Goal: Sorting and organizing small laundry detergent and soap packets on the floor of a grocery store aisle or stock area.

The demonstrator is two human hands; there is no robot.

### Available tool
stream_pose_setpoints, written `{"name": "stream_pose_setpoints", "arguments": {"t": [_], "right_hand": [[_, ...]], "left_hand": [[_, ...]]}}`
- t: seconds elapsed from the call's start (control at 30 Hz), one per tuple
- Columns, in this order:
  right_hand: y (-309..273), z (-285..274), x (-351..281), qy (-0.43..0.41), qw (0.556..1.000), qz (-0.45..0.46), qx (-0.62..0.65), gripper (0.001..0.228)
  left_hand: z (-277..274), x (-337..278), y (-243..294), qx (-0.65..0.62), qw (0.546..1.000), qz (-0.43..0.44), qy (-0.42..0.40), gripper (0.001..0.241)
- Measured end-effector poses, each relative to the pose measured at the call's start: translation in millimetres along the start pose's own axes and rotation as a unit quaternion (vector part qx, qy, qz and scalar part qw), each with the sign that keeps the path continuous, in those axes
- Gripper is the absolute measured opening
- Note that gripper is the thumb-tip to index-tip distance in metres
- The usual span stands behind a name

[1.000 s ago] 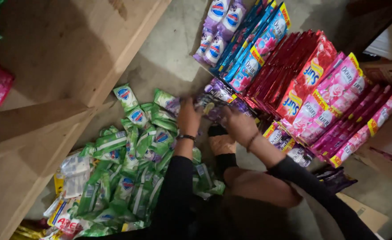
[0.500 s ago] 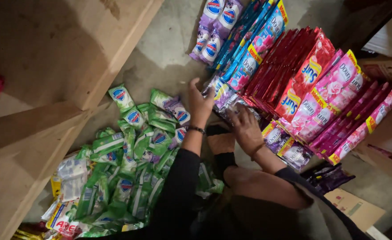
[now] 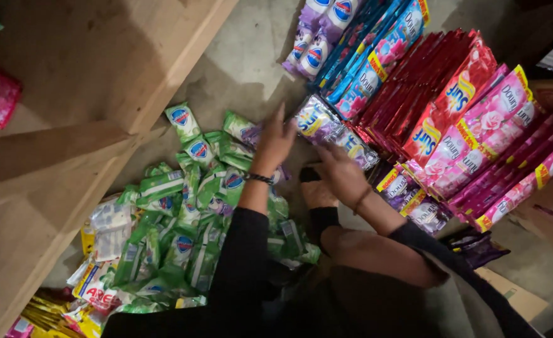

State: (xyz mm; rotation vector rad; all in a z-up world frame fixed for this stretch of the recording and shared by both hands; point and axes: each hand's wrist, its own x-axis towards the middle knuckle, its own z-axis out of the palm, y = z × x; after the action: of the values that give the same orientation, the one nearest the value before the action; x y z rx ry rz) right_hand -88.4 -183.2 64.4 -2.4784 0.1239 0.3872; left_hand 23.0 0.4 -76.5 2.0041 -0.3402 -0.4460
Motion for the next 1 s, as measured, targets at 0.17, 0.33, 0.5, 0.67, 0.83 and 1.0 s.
{"name": "stream_pose_setpoints", "arguments": {"t": [0.17,0.33,0.5,0.67,0.83,1.0], "right_hand": [[-0.3,73.9,39.4,-0.097,0.977,-0.073,0.177,0.047],[-15.4,84.1,73.2,-0.061,0.983,-0.101,0.137,0.05],[-27.1,57.0,64.6,-0.121,0.937,-0.045,0.325,0.052],[1.0,57.2,33.8,-0.077,0.952,0.059,0.291,0.063],[29.4,72.2,11.3,-0.08,0.886,0.018,0.457,0.057],[-8.2,46.0,16.0,-0.13,0.88,0.113,0.443,0.05]], "left_hand": [[-75.3,-6.3,68.9,0.292,0.939,-0.183,-0.024,0.048],[-97.0,-27.6,75.6,0.338,0.94,-0.028,-0.031,0.048],[-100.6,-56.4,119.1,0.016,0.976,-0.177,0.124,0.03],[-23.7,-114.2,47.4,0.33,0.94,-0.082,-0.008,0.025],[2.9,-121.5,30.6,0.502,0.855,-0.085,-0.099,0.019],[-73.0,-121.2,101.8,0.23,0.967,-0.099,-0.044,0.066]]}}
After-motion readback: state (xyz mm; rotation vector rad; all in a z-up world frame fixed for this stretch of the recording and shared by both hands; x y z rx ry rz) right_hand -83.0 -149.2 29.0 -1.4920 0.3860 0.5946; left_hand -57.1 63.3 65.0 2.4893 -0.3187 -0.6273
